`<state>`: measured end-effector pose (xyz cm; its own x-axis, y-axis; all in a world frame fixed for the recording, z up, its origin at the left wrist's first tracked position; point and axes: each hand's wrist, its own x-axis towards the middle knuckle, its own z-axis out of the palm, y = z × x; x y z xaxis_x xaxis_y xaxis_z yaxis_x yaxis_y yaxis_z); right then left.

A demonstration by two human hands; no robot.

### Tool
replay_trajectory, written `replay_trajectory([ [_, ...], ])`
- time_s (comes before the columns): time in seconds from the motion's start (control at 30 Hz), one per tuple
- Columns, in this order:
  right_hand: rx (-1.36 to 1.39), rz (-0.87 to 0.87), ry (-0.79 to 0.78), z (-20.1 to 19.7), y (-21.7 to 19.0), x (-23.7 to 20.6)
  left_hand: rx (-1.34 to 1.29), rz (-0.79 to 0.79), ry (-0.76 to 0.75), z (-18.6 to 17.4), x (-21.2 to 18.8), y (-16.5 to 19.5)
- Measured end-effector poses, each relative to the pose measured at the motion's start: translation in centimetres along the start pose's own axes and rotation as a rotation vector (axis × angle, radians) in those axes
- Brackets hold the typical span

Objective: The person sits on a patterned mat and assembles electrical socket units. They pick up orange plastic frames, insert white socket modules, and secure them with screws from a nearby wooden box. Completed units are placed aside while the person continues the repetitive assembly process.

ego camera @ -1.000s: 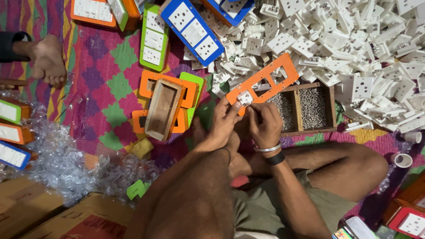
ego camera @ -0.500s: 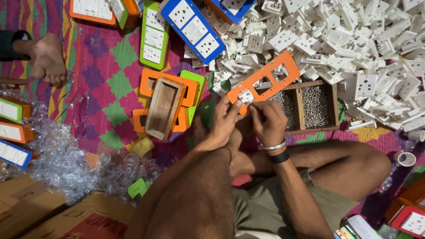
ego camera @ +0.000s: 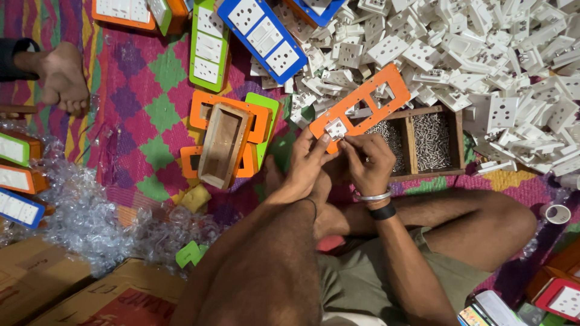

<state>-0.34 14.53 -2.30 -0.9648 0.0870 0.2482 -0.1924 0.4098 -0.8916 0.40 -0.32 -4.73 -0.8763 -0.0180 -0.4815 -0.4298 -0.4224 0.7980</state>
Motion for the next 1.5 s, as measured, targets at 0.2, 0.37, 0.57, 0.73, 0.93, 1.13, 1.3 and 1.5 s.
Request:
replay_trajectory([
  [0.2, 0.007, 0.008, 0.0, 0.1, 0.0, 0.1, 0.007, 0.006, -0.009, -0.1, 0.1, -0.2],
  [0.37, -0.025, -0.007, -0.018, -0.1, 0.2, 0.5, 0.005, 0.019, -0.014, -0.2, 0.1, -0.4],
  [0.57, -0.02, -0.02, -0.015, 0.0, 0.3, 0.3, -0.011, -0.017, 0.001, -0.1, 0.1, -0.1],
  [0.73, -0.046, 0.017, -0.014, 0.0, 0.2, 0.5, 0.084, -0.018, 0.001, 0.0, -0.1, -0.1],
  [0.93, 0.003, 0.024, -0.009, 0.2, -0.7, 0.0, -0.016, -0.037, 0.012, -0.1, 0.1, -0.5],
  [1.13, -0.082, 0.02, 0.036, 0.7, 0.1, -0.2, -0.005, -0.078, 0.02, -0.5, 0.1, -0.6],
  [1.3, 0.001, 0.115, -0.015, 0.4, 0.5, -0.4, -0.226, 0.018, -0.069, -0.3, 0.4, -0.6],
  [1.5, 0.122, -0.06, -0.141, 0.2, -0.9, -2.6, -0.246, -0.066, 0.028, -0.2, 0.6, 0.5],
])
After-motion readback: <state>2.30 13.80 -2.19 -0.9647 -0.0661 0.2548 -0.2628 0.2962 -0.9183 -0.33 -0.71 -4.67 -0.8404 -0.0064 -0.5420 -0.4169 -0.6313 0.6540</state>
